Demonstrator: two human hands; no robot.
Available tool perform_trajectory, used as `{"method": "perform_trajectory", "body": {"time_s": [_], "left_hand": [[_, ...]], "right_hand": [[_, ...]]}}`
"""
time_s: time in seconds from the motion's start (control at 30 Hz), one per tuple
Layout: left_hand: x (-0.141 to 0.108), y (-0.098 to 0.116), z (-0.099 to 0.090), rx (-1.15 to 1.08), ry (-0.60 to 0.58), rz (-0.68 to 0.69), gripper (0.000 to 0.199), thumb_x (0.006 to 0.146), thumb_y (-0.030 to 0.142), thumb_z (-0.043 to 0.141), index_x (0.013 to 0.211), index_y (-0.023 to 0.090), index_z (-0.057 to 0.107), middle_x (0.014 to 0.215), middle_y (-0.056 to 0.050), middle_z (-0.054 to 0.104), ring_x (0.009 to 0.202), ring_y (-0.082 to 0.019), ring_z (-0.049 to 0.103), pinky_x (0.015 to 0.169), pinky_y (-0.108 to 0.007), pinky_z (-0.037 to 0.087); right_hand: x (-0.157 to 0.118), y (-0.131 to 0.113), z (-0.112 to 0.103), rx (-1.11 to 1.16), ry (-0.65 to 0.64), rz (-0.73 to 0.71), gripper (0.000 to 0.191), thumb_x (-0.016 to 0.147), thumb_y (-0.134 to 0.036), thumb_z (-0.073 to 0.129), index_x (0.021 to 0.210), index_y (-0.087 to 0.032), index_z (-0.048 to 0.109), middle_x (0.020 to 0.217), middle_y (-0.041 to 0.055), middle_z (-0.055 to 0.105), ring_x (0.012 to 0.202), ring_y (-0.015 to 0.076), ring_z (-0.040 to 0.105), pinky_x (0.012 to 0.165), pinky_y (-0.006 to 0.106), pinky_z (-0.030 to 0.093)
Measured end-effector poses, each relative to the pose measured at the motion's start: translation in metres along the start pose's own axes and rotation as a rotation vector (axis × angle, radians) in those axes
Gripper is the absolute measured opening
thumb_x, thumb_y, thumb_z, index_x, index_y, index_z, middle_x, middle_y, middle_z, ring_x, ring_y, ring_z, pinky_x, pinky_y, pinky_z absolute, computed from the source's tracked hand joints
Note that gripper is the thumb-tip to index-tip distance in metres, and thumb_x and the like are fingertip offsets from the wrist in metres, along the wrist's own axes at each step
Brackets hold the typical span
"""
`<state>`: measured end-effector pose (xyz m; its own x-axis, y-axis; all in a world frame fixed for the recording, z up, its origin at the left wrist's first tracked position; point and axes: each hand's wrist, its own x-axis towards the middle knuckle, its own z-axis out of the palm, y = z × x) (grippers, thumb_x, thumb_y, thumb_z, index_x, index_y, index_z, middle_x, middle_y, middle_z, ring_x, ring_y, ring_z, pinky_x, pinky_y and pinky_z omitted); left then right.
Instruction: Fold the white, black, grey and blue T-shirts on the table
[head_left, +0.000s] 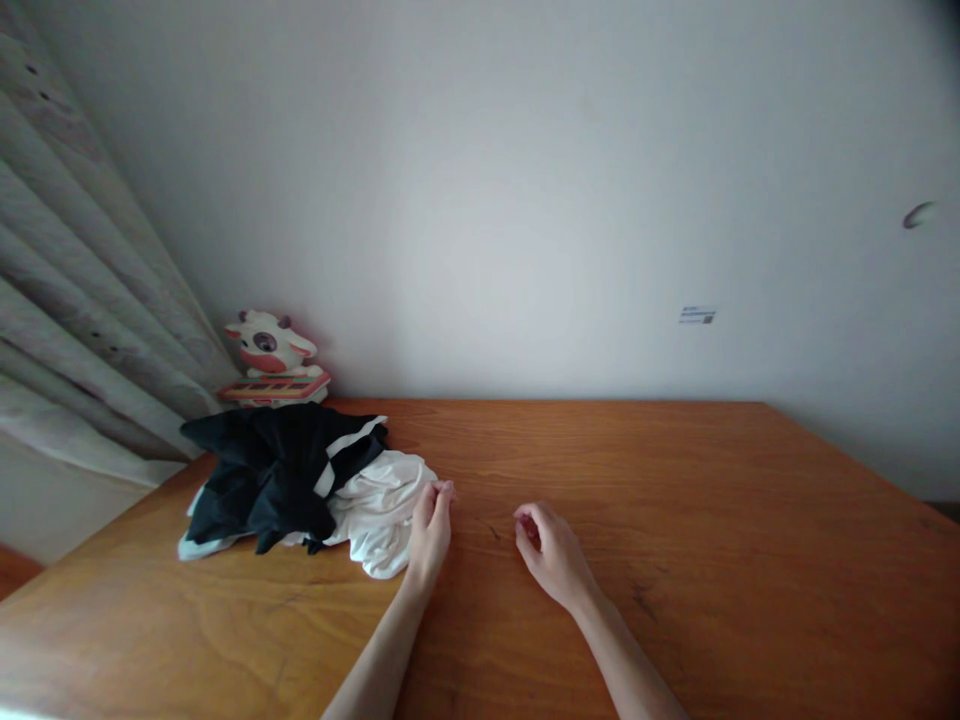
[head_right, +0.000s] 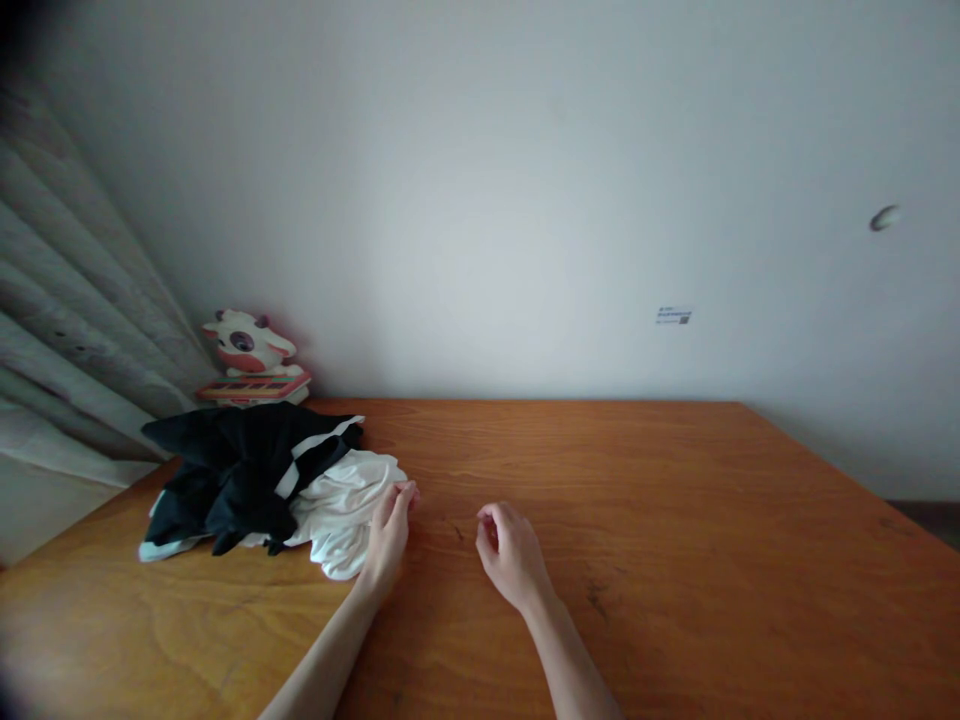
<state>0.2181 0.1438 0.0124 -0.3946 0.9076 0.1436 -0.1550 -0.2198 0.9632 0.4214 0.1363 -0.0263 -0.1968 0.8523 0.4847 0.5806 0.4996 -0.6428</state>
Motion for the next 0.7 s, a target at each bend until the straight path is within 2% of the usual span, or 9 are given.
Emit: {"method": "perform_trajectory", "body": {"time_s": [0.13, 0.2, 0.3, 0.43, 0.53, 0.7], "left_hand": [[-0.008, -0.002, 0.007, 0.059, -0.115, 0.006, 0.025, 0.085, 0.038, 0.072, 0.067, 0.022, 0.063, 0.070, 0.001, 0.057, 0.072, -0.018, 0.051, 0.073, -0.024, 0.042], [-0.009, -0.004, 0.008, 0.063, -0.162, 0.003, 0.024, 0.085, 0.038, 0.072, 0.068, 0.022, 0.066, 0.071, -0.001, 0.060, 0.075, -0.019, 0.053, 0.076, -0.024, 0.043], [-0.009, -0.006, 0.008, 0.075, -0.204, 0.013, 0.018, 0.086, 0.034, 0.070, 0.073, 0.021, 0.071, 0.076, -0.003, 0.064, 0.080, -0.020, 0.057, 0.080, -0.025, 0.044], [-0.009, -0.001, 0.008, -0.009, -0.171, -0.042, 0.015, 0.088, 0.025, 0.065, 0.076, 0.021, 0.073, 0.084, -0.005, 0.069, 0.088, -0.022, 0.061, 0.088, -0.026, 0.045], [-0.008, 0.004, 0.008, -0.012, -0.138, -0.049, 0.019, 0.089, 0.023, 0.061, 0.075, 0.021, 0.074, 0.086, -0.006, 0.071, 0.091, -0.022, 0.062, 0.091, -0.028, 0.046], [-0.001, 0.003, 0.000, 0.113, -0.106, 0.072, 0.021, 0.090, 0.029, 0.062, 0.080, 0.019, 0.077, 0.089, -0.008, 0.074, 0.093, -0.023, 0.065, 0.092, -0.027, 0.047]], "right_hand": [[-0.004, -0.025, 0.006, -0.160, -0.102, -0.086, 0.010, 0.089, -0.030, 0.063, 0.096, -0.023, 0.062, 0.096, 0.0069, 0.066, 0.093, 0.0255, 0.060, 0.085, 0.040, 0.048], [-0.006, -0.040, 0.013, -0.213, -0.168, -0.091, 0.018, 0.085, -0.033, 0.070, 0.098, -0.023, 0.064, 0.101, 0.0079, 0.065, 0.098, 0.0279, 0.059, 0.088, 0.042, 0.048], [-0.007, -0.054, 0.023, -0.218, -0.223, -0.070, 0.022, 0.086, -0.030, 0.070, 0.107, -0.023, 0.066, 0.107, 0.0080, 0.065, 0.101, 0.0281, 0.059, 0.090, 0.042, 0.046], [-0.002, -0.062, 0.032, -0.257, -0.251, -0.044, 0.029, 0.088, -0.037, 0.068, 0.114, -0.025, 0.066, 0.110, 0.0106, 0.064, 0.102, 0.0306, 0.057, 0.088, 0.044, 0.046], [0.004, -0.066, 0.040, -0.294, -0.280, -0.035, 0.027, 0.088, -0.040, 0.067, 0.110, -0.024, 0.067, 0.109, 0.0120, 0.064, 0.103, 0.0323, 0.057, 0.088, 0.045, 0.045], [0.014, -0.071, 0.055, -0.299, -0.297, 0.009, 0.022, 0.090, -0.040, 0.064, 0.105, -0.024, 0.067, 0.108, 0.0108, 0.065, 0.102, 0.0303, 0.058, 0.086, 0.042, 0.042]]}}
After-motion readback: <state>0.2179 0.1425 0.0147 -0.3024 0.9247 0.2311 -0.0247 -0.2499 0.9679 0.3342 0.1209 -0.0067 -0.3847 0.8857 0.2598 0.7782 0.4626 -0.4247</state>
